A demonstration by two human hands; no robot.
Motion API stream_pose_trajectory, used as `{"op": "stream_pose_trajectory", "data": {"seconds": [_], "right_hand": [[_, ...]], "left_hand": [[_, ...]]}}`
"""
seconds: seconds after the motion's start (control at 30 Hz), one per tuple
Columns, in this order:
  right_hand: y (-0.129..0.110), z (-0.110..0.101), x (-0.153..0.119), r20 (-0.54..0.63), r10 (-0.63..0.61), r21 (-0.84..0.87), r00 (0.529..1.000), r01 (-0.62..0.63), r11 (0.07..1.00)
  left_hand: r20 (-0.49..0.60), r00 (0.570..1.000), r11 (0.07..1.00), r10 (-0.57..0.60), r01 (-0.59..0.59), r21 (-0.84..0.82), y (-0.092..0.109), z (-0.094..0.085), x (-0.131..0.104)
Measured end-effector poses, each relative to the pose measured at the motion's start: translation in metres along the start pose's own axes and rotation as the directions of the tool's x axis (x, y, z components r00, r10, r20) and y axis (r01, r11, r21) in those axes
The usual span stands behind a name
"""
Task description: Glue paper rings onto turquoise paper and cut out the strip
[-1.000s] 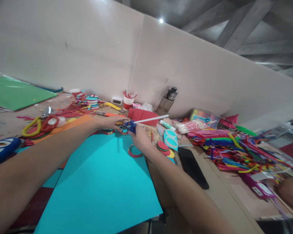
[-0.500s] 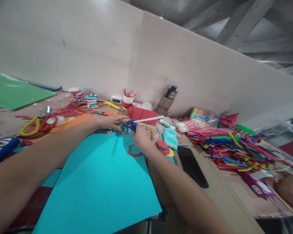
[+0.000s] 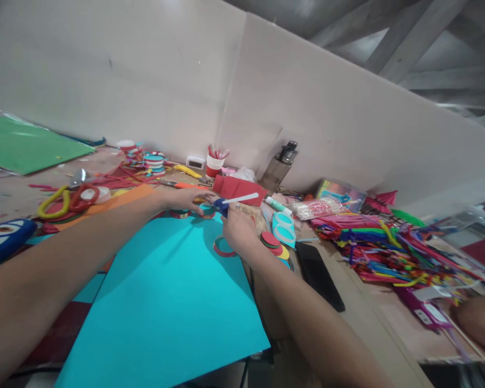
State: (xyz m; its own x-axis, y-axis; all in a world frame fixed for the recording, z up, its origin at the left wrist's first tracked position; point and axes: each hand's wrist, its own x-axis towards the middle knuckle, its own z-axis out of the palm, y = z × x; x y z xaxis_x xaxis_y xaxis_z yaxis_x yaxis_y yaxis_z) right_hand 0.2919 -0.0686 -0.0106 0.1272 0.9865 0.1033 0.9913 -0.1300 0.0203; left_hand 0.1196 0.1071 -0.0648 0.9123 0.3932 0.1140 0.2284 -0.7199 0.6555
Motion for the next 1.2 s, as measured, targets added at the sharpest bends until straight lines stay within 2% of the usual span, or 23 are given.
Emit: {"op": "stream_pose_trajectory", "data": {"seconds": [0.17, 0.37, 0.5, 0.67, 0.8, 0.93, 1.03, 1.2], "right_hand": [[-0.004, -0.005, -0.001, -0.005, 0.018, 0.010, 1.000, -0.018, 1.000], [-0.007, -0.005, 0.004, 0.001, -0.023, -0.035, 1.000, 0.023, 0.999], [-0.010, -0.010, 0.007, 0.036, -0.045, -0.082, 0.998, 0.047, 0.995], [-0.013, -0.016, 0.012, 0.057, -0.010, -0.150, 0.998, 0.018, 0.989], [-0.014, -0.019, 0.015, 0.090, -0.033, -0.191, 0.995, 0.050, 0.980], [-0.018, -0.025, 0.016, 0.107, -0.062, -0.198, 0.992, 0.082, 0.977], [-0.023, -0.033, 0.016, 0.126, -0.062, -0.194, 0.990, 0.086, 0.977], [-0.027, -0.043, 0.015, 0.149, -0.034, -0.156, 0.988, 0.058, 0.986]], "left_hand": [[0.002, 1.000, 0.999, -0.003, 0.003, -0.044, -0.001, 0.001, 0.001], [-0.007, 1.000, 0.999, 0.027, -0.028, -0.019, -0.005, 0.002, 0.003], [-0.008, 1.000, 1.000, 0.006, -0.006, 0.009, -0.008, 0.002, 0.005], [0.011, 1.000, 0.997, 0.011, -0.011, -0.077, -0.007, 0.004, 0.005], [-0.012, 1.000, 0.999, 0.004, -0.005, -0.046, -0.005, 0.004, 0.005], [-0.021, 1.000, 1.000, -0.015, 0.015, 0.002, -0.005, 0.003, 0.006], [-0.014, 1.000, 0.999, 0.017, -0.017, 0.033, -0.006, 0.002, 0.006], [-0.009, 0.999, 0.999, 0.045, -0.045, -0.012, -0.008, 0.003, 0.006]]}}
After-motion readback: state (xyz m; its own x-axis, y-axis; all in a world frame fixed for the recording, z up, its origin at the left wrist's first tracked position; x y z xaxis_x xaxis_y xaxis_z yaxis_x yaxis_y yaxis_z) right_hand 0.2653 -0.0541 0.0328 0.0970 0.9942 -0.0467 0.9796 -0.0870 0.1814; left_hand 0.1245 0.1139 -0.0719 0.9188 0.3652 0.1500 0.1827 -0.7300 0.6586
